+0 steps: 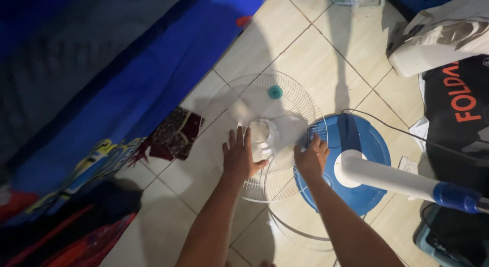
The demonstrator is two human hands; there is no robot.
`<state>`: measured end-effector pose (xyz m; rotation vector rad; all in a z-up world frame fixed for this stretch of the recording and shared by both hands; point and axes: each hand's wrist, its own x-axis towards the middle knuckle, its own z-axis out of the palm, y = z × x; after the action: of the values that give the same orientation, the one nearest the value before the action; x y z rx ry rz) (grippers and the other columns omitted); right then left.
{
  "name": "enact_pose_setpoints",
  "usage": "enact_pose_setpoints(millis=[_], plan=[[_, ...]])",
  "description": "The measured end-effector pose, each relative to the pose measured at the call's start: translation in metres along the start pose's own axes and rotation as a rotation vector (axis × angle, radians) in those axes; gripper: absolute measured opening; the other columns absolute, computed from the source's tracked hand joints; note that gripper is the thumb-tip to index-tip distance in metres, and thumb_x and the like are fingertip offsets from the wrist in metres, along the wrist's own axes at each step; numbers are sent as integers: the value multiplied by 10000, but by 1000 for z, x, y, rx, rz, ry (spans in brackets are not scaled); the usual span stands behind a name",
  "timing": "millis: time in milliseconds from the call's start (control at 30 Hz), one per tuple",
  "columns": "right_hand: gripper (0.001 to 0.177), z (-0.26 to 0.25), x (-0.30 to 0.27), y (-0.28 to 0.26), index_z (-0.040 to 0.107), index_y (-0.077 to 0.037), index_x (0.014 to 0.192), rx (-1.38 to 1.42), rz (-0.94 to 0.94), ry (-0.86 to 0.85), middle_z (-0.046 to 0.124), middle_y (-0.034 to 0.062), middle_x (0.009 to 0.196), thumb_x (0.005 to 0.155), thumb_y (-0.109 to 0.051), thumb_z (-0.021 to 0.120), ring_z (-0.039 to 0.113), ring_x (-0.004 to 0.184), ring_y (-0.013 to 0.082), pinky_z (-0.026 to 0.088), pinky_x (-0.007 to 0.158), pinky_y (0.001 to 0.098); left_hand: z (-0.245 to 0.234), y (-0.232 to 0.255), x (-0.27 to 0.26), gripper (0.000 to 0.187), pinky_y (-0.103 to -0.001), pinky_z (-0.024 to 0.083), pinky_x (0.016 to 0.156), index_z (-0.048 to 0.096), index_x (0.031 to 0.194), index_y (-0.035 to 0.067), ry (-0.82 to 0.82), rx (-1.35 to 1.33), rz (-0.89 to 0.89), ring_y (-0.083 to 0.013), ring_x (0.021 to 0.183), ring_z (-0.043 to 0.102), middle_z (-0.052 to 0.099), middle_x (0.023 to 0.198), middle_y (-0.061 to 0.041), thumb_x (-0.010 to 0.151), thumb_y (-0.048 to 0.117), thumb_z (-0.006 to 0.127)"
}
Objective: The person disassembles a standing electric fan by removing the front grille, fan blades, and rear grille, then reassembles it by reattaching the blades, rear grille, and front grille in sequence.
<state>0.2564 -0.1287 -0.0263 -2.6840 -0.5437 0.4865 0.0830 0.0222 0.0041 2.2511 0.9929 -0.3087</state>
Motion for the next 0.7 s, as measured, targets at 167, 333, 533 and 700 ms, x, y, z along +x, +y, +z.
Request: enact_pose_setpoints(millis=[167, 333, 533, 700], plan=[[595, -1, 44, -55, 503, -133, 1445, -56, -480, 79, 508, 201, 1428, 899, -215, 725, 525, 1288, 438, 480, 1042, 506, 12, 5, 12, 1262, -608, 288, 1135, 145, 1647, 147, -29, 96, -26, -389, 1415, 368, 409, 1528, -214, 692, 537, 871], [701, 17, 104, -95, 488, -212, 1500, -194, -652, -125, 347, 249, 1563, 835, -52, 638, 501, 1201, 501, 494, 931, 532, 5, 3, 9, 1272, -664, 138, 1175, 146, 1594, 153, -83, 79, -35, -401, 1381, 355, 414, 1471, -230, 655, 519, 922], [401, 32, 91, -85, 648, -145, 1232, -315, -537, -208, 560, 152, 1340, 843, -194, 731, 556, 1222, 390, 524, 965, 483, -19, -2, -5, 1290, -659, 82, 1195, 136, 1598, 142, -166, 61, 3, -425, 1367, 370, 438, 1425, -254, 650, 509, 931], [199, -7, 35, -74, 690, -73, 1066, 127, -500, 110, 679, 150, 1095, 910, -193, 719, 644, 1036, 334, 544, 828, 433, -44, 5, -44, 1347, -635, 76, 1211, 129, 1591, 84, -122, -51, -20, -414, 1348, 400, 479, 1378, -238, 598, 458, 958]])
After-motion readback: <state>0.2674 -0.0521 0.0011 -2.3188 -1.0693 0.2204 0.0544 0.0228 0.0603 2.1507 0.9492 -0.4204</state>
